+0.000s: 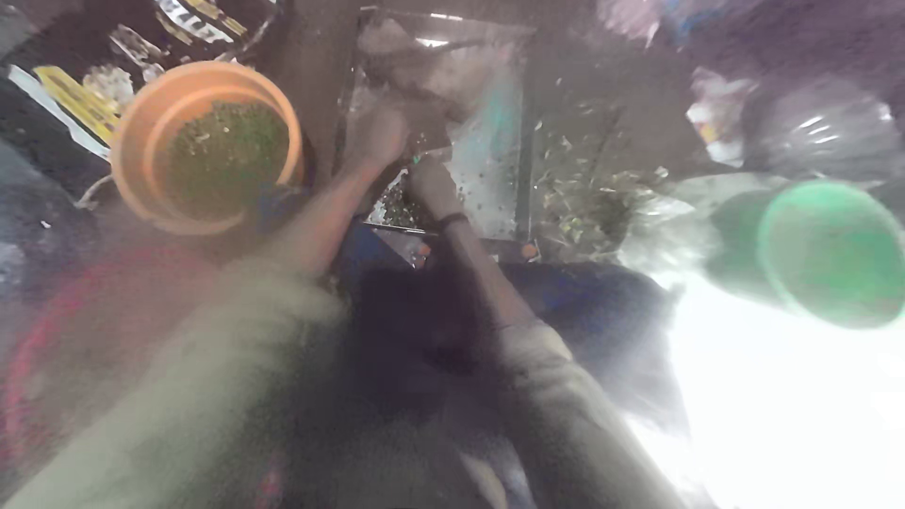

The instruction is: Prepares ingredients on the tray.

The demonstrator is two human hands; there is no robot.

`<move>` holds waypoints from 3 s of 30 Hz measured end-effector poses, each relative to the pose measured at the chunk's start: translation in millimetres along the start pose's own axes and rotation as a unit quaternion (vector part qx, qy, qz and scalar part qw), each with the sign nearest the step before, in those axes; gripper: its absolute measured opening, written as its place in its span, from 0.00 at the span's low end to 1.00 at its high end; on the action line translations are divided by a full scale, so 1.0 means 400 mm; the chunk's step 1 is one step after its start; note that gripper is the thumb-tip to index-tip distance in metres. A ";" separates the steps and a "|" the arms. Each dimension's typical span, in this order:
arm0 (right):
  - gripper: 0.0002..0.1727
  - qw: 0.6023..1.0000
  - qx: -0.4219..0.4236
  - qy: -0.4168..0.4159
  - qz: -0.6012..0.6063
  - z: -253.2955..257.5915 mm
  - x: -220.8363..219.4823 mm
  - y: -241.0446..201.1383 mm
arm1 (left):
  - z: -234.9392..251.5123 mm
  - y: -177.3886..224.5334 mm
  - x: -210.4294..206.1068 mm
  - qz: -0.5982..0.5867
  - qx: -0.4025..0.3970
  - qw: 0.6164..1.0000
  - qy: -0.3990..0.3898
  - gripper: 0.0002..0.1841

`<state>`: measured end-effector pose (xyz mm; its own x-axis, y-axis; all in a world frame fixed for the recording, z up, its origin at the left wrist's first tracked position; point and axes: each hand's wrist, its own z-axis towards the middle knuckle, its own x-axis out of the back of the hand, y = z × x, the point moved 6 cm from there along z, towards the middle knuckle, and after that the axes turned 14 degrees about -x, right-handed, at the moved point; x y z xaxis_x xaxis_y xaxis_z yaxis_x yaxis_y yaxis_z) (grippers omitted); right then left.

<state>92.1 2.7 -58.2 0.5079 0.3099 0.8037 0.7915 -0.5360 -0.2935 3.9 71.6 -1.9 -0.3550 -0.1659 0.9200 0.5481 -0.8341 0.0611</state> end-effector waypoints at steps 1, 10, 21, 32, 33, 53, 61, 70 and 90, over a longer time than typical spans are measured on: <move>0.23 1.000 -0.009 -0.002 -0.019 0.035 -0.010 0.003 | 0.001 -0.058 -0.094 -0.050 0.024 0.998 -0.003 0.13; 0.19 0.999 0.024 0.021 0.016 0.032 -0.043 0.020 | 0.042 -0.109 -0.185 -0.096 0.160 0.963 -0.196 0.11; 0.27 0.999 -0.047 -0.027 -0.006 -0.036 -0.028 0.023 | 0.040 -0.111 -0.198 -0.105 0.142 0.969 -0.175 0.11; 0.26 0.999 -0.023 0.003 0.027 0.023 -0.043 0.027 | 0.036 -0.106 -0.206 -0.096 0.164 0.960 -0.204 0.11; 0.28 0.999 -0.044 -0.012 0.017 0.056 -0.054 0.025 | 0.040 -0.099 -0.196 -0.096 0.169 0.958 -0.212 0.11; 0.17 0.997 0.034 0.050 0.050 -0.160 0.018 0.054 | 0.029 -0.105 -0.196 -0.065 0.195 0.958 -0.201 0.10; 0.20 0.996 -0.008 0.030 0.080 -0.124 -0.013 0.050 | 0.040 -0.083 -0.173 -0.053 0.208 0.949 -0.232 0.09; 0.27 0.998 -0.053 -0.021 0.019 0.058 -0.052 0.008 | 0.035 -0.089 -0.186 -0.060 0.202 0.952 -0.222 0.11; 0.24 1.000 -0.010 0.000 -0.001 0.105 -0.024 -0.023 | 0.036 -0.095 -0.187 -0.075 0.215 0.948 -0.223 0.12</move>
<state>94.0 37.5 -84.9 0.5057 0.3113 0.8046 0.7860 -0.5506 -0.2811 20.5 123.3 -67.6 -0.1508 0.2569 0.9546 0.8088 -0.5232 0.2685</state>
